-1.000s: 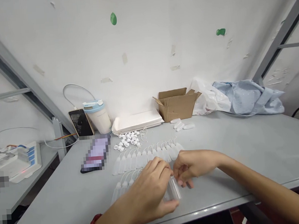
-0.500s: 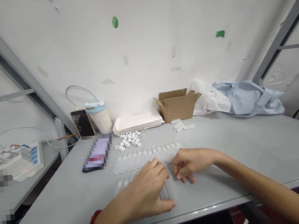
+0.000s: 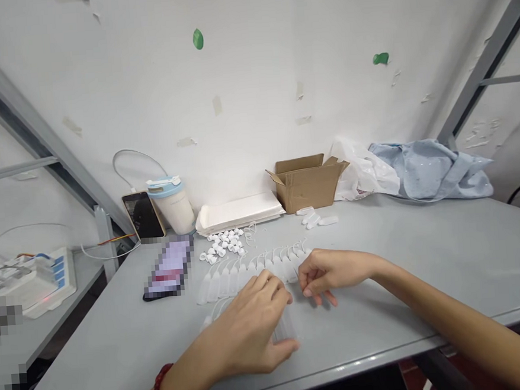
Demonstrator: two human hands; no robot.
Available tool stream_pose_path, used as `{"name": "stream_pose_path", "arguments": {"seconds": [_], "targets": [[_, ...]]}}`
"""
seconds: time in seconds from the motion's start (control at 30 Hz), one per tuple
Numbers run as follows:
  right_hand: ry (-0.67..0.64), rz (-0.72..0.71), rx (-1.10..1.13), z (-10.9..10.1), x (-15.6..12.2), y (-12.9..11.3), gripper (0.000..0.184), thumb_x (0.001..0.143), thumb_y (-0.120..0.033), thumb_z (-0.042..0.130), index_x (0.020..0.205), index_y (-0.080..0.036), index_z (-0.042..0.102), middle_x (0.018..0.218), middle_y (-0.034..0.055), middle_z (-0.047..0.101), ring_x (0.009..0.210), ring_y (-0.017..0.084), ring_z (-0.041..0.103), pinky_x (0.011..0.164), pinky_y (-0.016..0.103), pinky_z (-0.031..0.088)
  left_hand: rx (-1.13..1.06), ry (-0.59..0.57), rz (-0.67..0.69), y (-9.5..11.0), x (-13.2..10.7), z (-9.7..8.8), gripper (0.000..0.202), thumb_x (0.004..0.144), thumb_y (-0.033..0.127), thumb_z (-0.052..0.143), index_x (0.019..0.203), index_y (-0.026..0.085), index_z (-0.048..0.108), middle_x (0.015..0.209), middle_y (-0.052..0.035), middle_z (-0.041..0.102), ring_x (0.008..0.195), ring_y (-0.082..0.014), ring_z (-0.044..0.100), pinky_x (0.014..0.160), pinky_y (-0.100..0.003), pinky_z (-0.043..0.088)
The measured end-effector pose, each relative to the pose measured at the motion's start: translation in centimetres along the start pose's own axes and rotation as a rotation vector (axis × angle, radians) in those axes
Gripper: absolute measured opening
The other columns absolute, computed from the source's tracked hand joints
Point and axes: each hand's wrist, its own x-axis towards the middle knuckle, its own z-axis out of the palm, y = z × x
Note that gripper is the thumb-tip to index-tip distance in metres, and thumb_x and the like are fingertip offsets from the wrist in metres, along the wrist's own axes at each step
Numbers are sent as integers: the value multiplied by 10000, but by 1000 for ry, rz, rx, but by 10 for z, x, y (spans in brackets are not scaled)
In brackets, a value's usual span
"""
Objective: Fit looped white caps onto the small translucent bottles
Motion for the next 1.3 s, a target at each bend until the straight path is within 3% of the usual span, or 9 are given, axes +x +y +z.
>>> {"name": "stream_pose_path", "arguments": {"seconds": [0.1, 0.2, 0.37, 0.5, 0.73, 0.9, 1.17, 1.3], "targets": [[63, -11, -4, -7, -4, -2, 129, 812, -244, 525, 760, -133, 564, 643, 4, 620, 450, 76, 551, 493, 201, 418, -64, 35, -31, -7, 2, -6, 323, 786, 390, 585, 1014, 166, 538, 976, -74, 542, 945, -234, 454, 801, -360, 424], [212, -41, -46, -17, -5, 1, 179, 832, -288, 508, 752, -140, 568, 645, 7, 619, 448, 77, 538, 492, 209, 410, -45, 162, -127, -24, 6, -9, 209, 897, 305, 412, 990, 164, 536, 993, -76, 551, 968, -220, 458, 834, -371, 416], [795, -60, -419, -41, 1, 23, 167, 846, -263, 456, 778, -165, 572, 679, 12, 635, 548, 118, 578, 527, 230, 437, 108, 351, -226, -71, 10, -12, 239, 899, 197, 330, 984, 141, 546, 1015, -94, 573, 1008, -234, 457, 878, -405, 401], [986, -24, -576, -59, 8, 44, 120, 815, -152, 464, 784, -164, 579, 793, 55, 642, 714, 174, 591, 637, 279, 447, 211, 317, -240, -105, 25, -23, 294, 874, 157, 311, 979, 117, 582, 1015, -113, 610, 994, -242, 498, 889, -397, 407], [969, 58, -788, -68, 10, 58, 252, 767, -19, 481, 933, -155, 613, 987, 111, 618, 955, 253, 553, 784, 338, 431, 227, 205, -181, -131, 65, -23, 284, 762, 78, 398, 809, 162, 665, 897, -72, 679, 905, -229, 565, 832, -338, 439], [917, 115, -865, -68, 7, 59, 289, 760, 5, 485, 972, -142, 615, 1002, 119, 606, 972, 248, 550, 781, 313, 434, 221, 205, -150, -138, 73, -14, 268, 708, 62, 426, 689, 188, 662, 769, -41, 682, 803, -201, 588, 830, -331, 434], [883, 168, -919, -72, 4, 65, 299, 709, 48, 500, 921, -117, 631, 954, 123, 616, 938, 242, 569, 756, 285, 430, 241, 441, -182, -126, 65, -29, 346, 794, 96, 376, 1041, 123, 617, 1119, -104, 597, 1037, -239, 495, 918, -398, 413], [878, 130, -959, -73, 8, 70, 315, 721, 30, 508, 968, -126, 627, 964, 121, 620, 955, 247, 554, 774, 297, 421, 192, 622, -235, -110, 54, -37, 359, 813, 118, 371, 1093, 141, 595, 1150, -90, 589, 1076, -237, 491, 926, -425, 420]]}}
